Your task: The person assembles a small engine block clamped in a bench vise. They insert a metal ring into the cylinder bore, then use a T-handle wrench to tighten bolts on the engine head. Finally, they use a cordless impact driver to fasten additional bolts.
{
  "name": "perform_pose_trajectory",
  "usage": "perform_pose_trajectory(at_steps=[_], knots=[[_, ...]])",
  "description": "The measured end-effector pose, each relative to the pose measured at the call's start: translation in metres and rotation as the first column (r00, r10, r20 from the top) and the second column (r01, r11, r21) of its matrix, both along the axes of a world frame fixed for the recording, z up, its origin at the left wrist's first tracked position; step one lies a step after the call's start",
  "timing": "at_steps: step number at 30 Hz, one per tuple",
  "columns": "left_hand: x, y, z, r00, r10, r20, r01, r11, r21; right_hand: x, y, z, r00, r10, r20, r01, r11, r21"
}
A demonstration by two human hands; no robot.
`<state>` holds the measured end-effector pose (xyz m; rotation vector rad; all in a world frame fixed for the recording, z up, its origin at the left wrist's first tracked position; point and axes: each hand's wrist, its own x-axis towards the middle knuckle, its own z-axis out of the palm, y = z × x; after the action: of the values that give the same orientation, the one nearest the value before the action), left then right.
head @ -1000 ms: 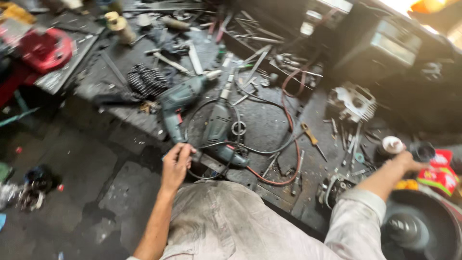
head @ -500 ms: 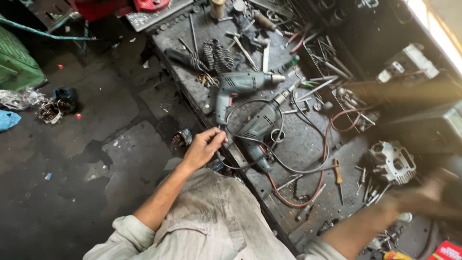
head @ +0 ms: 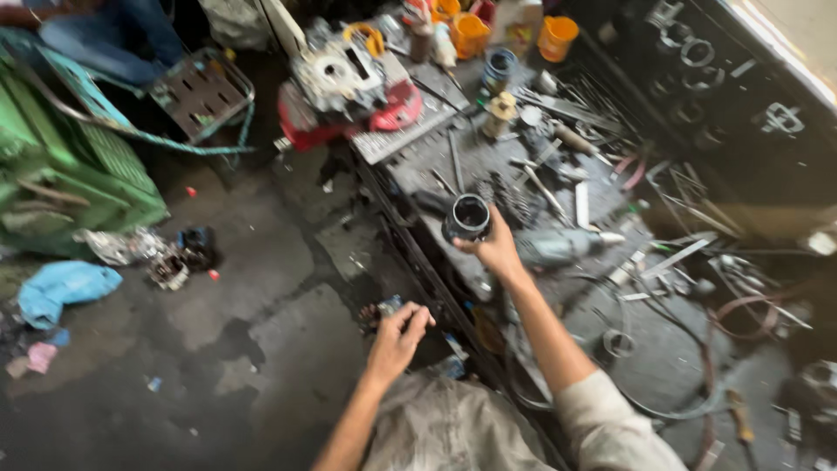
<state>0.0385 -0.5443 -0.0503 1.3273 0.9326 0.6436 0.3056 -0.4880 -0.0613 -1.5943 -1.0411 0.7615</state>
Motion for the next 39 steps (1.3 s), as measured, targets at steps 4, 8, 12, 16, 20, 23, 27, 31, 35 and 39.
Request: perform_pose_trajectory(at_steps=[4, 8, 12, 16, 20, 23, 27, 31, 35, 39], knots=[[-0.053, 0.054, -0.004, 0.998, 0.055, -0.002, -0.054, 0.994, 0.093, -0.014, 0.118, -0.006, 0.984, -0.164, 0.067, 0.169, 0.984, -0.061], [-0.098, 0.106, -0.015, 0.990, 0.139, 0.010, -0.140, 0.990, 0.029, -0.018, 0.193, -0.016, 0.939, -0.331, 0.096, 0.332, 0.943, 0.006], [-0.121, 0.154, -0.029, 0.968, 0.250, -0.018, -0.248, 0.944, -0.218, -0.021, 0.206, -0.033, 0.927, -0.375, -0.007, 0.375, 0.927, 0.015], [-0.109, 0.186, -0.036, 0.987, 0.160, 0.002, -0.156, 0.966, -0.205, -0.010, 0.158, -0.044, 0.914, -0.395, 0.097, 0.394, 0.919, 0.032], [-0.071, 0.199, -0.036, 0.999, 0.032, 0.016, -0.028, 0.980, -0.195, 0.020, 0.072, -0.032, 0.926, -0.360, -0.115, 0.367, 0.929, 0.048], [-0.036, 0.198, -0.036, 0.995, -0.061, 0.074, 0.075, 0.978, -0.196, 0.052, 0.000, -0.011, 0.895, -0.435, -0.102, 0.444, 0.892, 0.092], [0.012, 0.181, -0.040, 0.984, -0.153, 0.088, 0.169, 0.960, -0.225, 0.097, -0.095, 0.024, 0.780, -0.622, -0.070, 0.623, 0.761, 0.184], [0.047, 0.149, -0.041, 0.946, -0.300, 0.118, 0.317, 0.933, -0.171, 0.129, -0.194, 0.048, 0.620, -0.784, 0.025, 0.765, 0.612, 0.201], [0.074, 0.117, -0.041, 0.919, -0.390, 0.058, 0.394, 0.911, -0.120, 0.173, -0.293, 0.054, 0.370, -0.894, 0.252, 0.829, 0.440, 0.344], [0.100, 0.084, -0.043, 0.913, -0.393, 0.108, 0.405, 0.903, -0.145, 0.227, -0.398, 0.053, 0.014, -0.905, 0.426, 0.951, 0.143, 0.274]])
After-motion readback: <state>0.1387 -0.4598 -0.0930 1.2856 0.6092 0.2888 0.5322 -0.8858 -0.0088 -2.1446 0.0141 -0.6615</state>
